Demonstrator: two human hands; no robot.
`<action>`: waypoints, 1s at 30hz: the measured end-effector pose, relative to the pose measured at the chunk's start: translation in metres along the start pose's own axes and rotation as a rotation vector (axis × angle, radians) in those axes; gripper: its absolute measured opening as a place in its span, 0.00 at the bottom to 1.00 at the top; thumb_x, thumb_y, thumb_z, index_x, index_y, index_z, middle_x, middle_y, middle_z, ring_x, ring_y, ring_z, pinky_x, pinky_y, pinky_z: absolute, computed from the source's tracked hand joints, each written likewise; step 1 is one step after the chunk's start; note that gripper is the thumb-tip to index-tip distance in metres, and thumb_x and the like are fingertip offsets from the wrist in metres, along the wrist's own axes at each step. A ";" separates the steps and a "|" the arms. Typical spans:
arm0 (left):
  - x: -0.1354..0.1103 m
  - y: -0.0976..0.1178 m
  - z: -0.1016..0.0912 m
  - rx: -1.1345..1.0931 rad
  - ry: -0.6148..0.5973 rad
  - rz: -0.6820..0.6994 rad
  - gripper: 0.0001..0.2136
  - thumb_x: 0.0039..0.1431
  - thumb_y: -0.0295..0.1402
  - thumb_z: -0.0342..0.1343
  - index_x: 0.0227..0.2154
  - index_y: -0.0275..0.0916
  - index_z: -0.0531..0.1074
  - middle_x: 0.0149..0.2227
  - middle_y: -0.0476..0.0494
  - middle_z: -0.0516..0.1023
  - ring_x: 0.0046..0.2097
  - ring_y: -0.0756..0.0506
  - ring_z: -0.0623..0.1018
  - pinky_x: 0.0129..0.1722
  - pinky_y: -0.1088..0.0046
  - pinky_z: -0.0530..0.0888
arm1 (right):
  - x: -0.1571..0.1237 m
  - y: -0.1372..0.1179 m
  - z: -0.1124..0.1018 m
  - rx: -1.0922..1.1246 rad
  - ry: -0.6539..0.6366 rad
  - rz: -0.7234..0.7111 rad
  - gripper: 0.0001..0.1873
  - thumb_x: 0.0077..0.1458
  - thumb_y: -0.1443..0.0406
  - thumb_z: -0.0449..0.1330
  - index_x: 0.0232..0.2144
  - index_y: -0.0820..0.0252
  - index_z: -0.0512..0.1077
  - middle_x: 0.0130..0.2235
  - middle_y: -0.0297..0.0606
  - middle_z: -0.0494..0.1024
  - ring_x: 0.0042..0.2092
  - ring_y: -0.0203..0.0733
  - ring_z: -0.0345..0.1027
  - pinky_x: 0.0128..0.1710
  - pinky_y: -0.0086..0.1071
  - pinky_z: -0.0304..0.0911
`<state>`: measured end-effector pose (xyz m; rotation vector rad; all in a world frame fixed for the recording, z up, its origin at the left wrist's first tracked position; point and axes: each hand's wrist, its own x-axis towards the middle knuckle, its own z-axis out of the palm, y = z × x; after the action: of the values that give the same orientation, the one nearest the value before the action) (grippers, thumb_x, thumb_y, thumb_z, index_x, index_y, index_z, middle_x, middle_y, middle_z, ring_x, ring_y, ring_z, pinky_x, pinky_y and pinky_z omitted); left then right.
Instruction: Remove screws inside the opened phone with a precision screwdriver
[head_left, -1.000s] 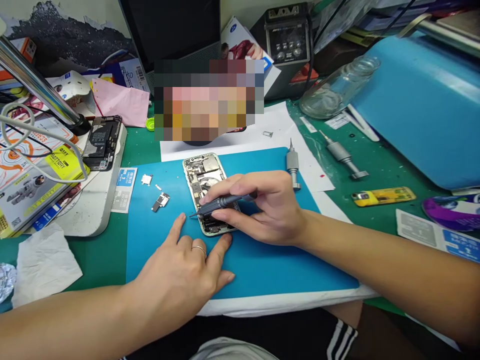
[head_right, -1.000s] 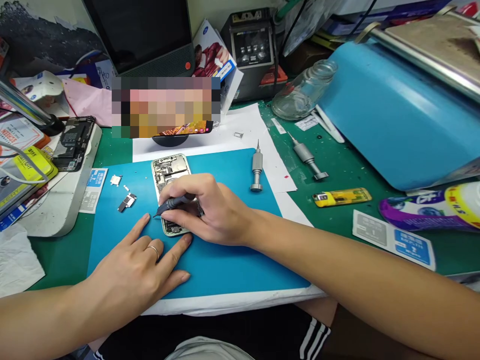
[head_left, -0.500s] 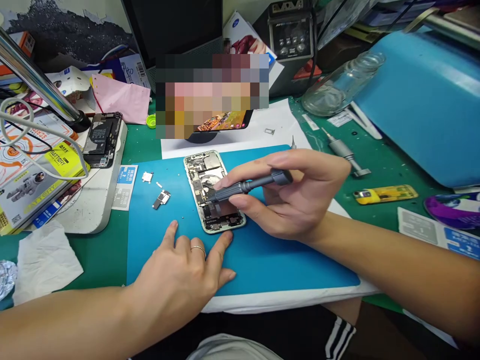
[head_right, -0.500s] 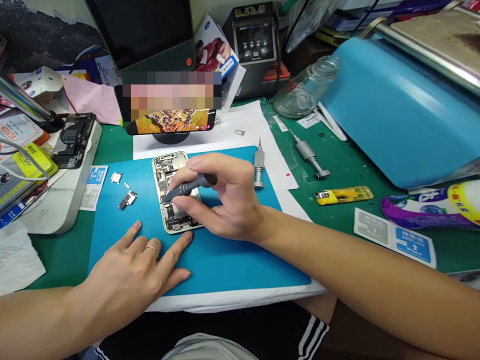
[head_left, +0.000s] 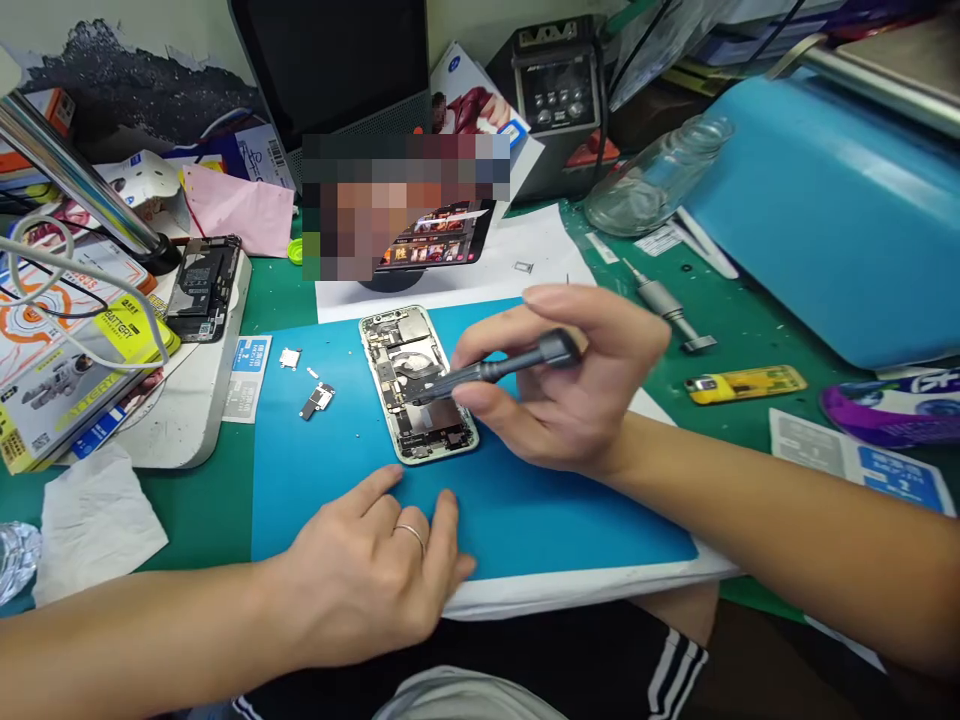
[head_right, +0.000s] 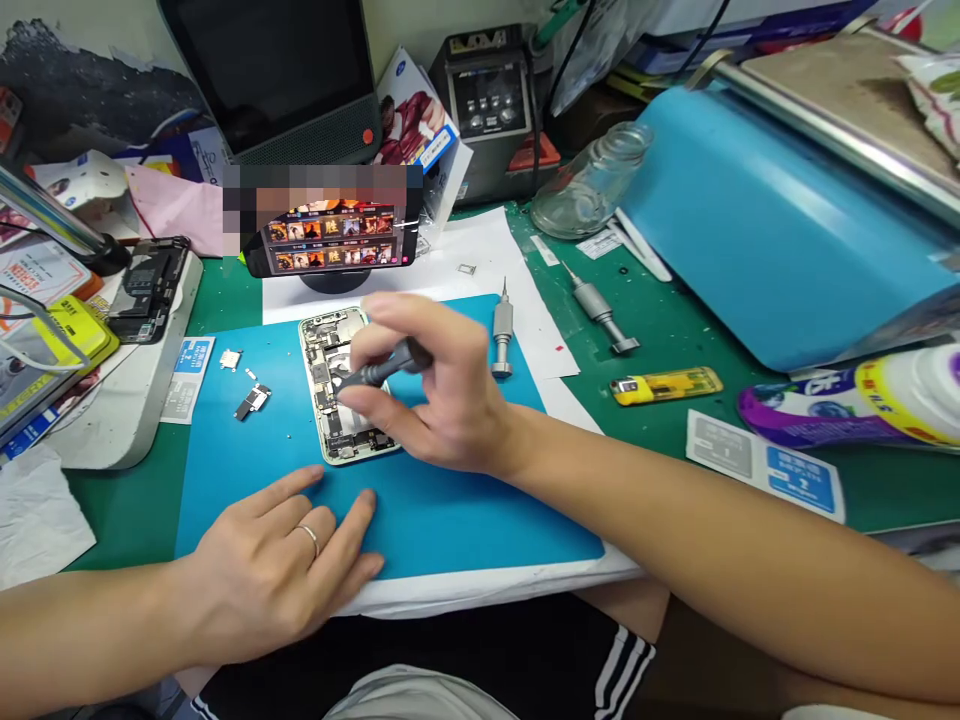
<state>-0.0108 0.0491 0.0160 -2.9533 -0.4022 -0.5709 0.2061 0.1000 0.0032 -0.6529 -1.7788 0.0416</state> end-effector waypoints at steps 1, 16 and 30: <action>0.000 0.001 0.000 -0.051 0.020 -0.004 0.16 0.68 0.36 0.53 0.44 0.26 0.78 0.22 0.48 0.74 0.22 0.48 0.73 0.43 0.60 0.83 | -0.001 -0.001 -0.001 0.004 -0.040 -0.020 0.38 0.59 0.69 0.64 0.66 0.49 0.53 0.36 0.32 0.79 0.32 0.35 0.75 0.32 0.29 0.76; -0.005 0.001 0.010 -0.152 -0.046 -0.027 0.21 0.69 0.41 0.46 0.48 0.27 0.74 0.24 0.46 0.76 0.24 0.45 0.76 0.53 0.53 0.77 | -0.016 -0.009 0.020 0.241 -0.097 0.018 0.34 0.62 0.70 0.60 0.67 0.49 0.56 0.36 0.38 0.80 0.36 0.40 0.76 0.34 0.37 0.79; -0.004 -0.003 0.010 -0.159 -0.093 0.029 0.22 0.69 0.42 0.46 0.48 0.26 0.74 0.25 0.44 0.78 0.24 0.44 0.77 0.52 0.52 0.76 | -0.015 -0.010 0.017 0.210 -0.217 -0.030 0.37 0.62 0.73 0.59 0.68 0.54 0.53 0.39 0.39 0.78 0.40 0.40 0.76 0.39 0.37 0.80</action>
<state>-0.0114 0.0527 0.0052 -3.1409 -0.3373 -0.4855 0.1896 0.0900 -0.0119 -0.4839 -1.9602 0.2842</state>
